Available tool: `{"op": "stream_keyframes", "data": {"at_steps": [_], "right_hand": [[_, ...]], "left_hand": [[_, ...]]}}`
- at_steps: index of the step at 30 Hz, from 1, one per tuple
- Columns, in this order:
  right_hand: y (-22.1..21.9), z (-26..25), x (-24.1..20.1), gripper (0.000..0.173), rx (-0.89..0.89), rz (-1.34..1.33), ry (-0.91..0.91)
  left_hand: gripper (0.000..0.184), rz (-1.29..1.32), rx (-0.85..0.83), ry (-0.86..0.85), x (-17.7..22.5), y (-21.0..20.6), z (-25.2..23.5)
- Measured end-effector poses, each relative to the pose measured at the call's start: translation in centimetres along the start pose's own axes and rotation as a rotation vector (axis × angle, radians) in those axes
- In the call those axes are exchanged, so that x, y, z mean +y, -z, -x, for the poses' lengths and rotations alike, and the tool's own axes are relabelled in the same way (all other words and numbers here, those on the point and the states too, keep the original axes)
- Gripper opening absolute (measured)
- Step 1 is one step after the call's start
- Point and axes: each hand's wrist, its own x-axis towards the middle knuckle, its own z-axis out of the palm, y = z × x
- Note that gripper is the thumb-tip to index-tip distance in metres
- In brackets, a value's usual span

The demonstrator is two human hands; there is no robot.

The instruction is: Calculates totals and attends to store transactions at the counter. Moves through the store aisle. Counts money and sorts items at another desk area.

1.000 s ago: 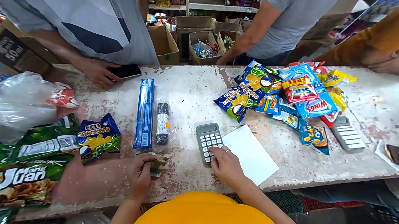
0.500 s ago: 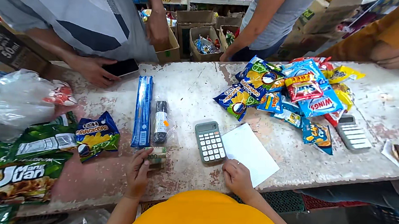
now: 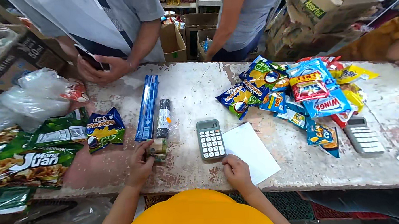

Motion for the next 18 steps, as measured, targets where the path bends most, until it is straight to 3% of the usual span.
{"op": "stream_keyframes", "data": {"at_steps": [3,6,9,11,15,18], "right_hand": [[0.6,-1.9,0.0,0.025,0.012,-0.166,-0.091],[1.0,-3.7,-0.3,0.035,-0.039,0.022,-0.045],[1.2,-4.7,-0.5,0.032,-0.083,0.152,0.022],[1.4,-5.0,-0.5,0.031,-0.100,0.171,0.044],[1.6,-4.9,0.1,0.032,-0.098,0.178,0.102],[1.7,-4.4,0.5,0.036,-0.106,0.169,0.106]], "left_hand": [[0.057,-0.019,-0.023,0.009,0.1,0.1,-0.1],[0.052,-0.053,-0.048,0.001,0.2,0.4,-0.1],[0.045,-0.106,-0.033,-0.034,0.2,0.5,-0.3],[0.046,-0.138,0.009,-0.009,0.6,0.2,-0.5],[0.028,-0.227,0.049,-0.025,0.4,-0.5,-0.4],[0.028,-0.250,0.043,-0.025,0.5,-0.6,-0.6]]}}
